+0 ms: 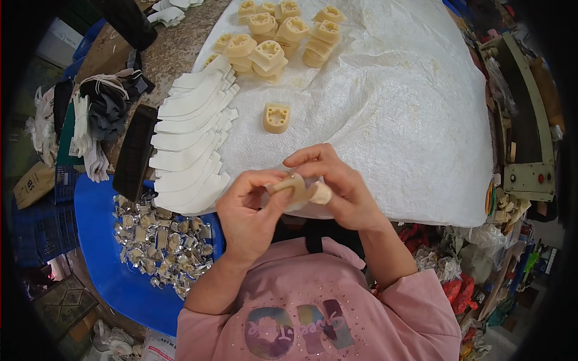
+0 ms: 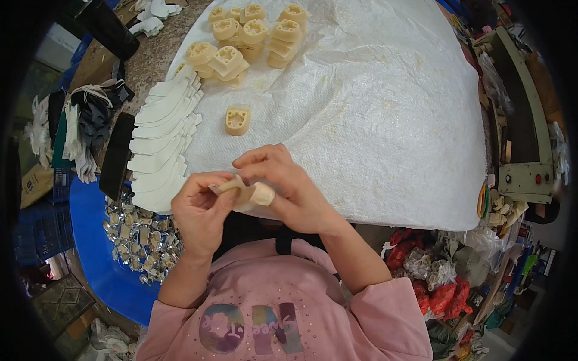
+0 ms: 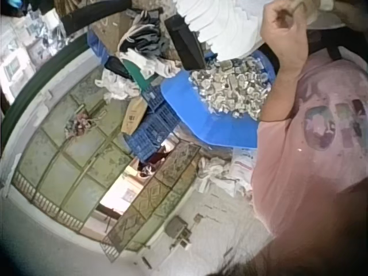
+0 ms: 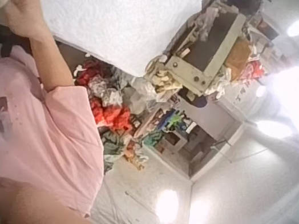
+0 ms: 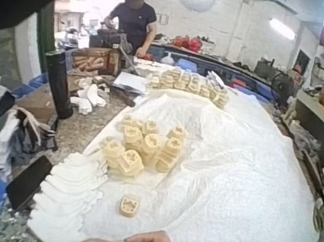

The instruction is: The person is seen to be assembling shoe parts.

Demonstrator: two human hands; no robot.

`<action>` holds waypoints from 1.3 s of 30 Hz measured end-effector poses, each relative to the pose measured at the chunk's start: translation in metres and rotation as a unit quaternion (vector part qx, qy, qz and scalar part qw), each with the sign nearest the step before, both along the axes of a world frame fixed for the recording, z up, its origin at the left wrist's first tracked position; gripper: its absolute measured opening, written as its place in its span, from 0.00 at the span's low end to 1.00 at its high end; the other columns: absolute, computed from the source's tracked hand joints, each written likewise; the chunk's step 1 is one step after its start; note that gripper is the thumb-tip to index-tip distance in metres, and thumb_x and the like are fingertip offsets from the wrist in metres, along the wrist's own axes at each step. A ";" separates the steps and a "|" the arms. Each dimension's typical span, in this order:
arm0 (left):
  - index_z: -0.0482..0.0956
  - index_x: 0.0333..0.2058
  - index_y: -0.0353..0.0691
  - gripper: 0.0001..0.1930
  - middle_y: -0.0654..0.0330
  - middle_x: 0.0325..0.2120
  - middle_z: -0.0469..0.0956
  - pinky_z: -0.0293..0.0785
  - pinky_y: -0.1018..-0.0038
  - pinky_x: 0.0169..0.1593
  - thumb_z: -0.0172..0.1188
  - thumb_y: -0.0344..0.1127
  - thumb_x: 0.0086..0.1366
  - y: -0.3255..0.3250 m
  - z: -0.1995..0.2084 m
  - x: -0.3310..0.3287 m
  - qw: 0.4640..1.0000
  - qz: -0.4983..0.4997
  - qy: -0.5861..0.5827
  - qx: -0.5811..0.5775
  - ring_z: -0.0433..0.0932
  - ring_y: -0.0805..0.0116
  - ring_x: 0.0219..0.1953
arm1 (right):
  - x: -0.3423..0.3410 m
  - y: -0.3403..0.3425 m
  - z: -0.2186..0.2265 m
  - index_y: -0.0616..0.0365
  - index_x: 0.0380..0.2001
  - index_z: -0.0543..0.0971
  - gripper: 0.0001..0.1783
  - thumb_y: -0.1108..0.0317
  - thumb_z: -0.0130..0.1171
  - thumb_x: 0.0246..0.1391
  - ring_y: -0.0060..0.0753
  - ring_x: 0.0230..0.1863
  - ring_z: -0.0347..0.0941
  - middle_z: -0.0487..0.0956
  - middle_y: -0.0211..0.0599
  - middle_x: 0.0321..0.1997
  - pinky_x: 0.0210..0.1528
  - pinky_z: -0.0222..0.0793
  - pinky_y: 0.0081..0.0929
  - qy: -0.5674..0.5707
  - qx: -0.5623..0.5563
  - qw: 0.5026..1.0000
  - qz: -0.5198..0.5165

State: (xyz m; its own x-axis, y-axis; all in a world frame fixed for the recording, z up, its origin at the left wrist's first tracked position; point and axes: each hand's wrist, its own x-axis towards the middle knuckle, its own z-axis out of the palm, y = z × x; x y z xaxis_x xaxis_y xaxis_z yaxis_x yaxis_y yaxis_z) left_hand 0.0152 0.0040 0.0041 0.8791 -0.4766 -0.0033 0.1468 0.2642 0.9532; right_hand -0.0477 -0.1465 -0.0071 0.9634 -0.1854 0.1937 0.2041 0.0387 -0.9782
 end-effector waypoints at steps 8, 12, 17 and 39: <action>0.75 0.33 0.31 0.06 0.54 0.37 0.77 0.73 0.80 0.41 0.62 0.25 0.58 -0.003 -0.008 -0.002 0.997 -0.025 -0.064 0.016 0.74 0.76 0.35 | 0.003 0.014 0.003 0.56 0.30 0.71 0.08 0.74 0.56 0.44 0.39 0.41 0.61 0.69 0.33 0.36 0.47 0.53 0.33 -0.001 -0.160 0.982 -0.100; 0.74 0.33 0.30 0.07 0.53 0.37 0.77 0.73 0.80 0.41 0.62 0.25 0.59 -0.001 -0.003 -0.002 0.998 -0.048 -0.030 0.010 0.74 0.77 0.36 | 0.003 0.007 0.007 0.55 0.29 0.71 0.07 0.74 0.55 0.42 0.38 0.40 0.62 0.70 0.33 0.35 0.46 0.53 0.33 0.010 -0.116 0.991 -0.073; 0.77 0.31 0.35 0.06 0.52 0.42 0.75 0.72 0.73 0.41 0.63 0.26 0.54 0.001 0.002 0.000 0.970 -0.039 -0.214 0.104 0.75 0.64 0.41 | 0.000 0.013 0.012 0.54 0.25 0.71 0.06 0.68 0.58 0.49 0.34 0.38 0.64 0.72 0.30 0.32 0.47 0.52 0.31 -0.106 -0.314 0.927 -0.173; 0.48 0.62 0.32 0.30 0.55 0.50 0.64 0.66 0.76 0.49 0.41 0.41 0.65 0.009 0.005 0.005 0.953 -0.272 0.127 -0.037 0.70 0.70 0.45 | -0.002 -0.001 0.015 0.55 0.46 0.74 0.27 0.73 0.68 0.36 0.36 0.43 0.69 0.78 0.31 0.42 0.46 0.65 0.30 -0.088 -0.157 0.984 0.004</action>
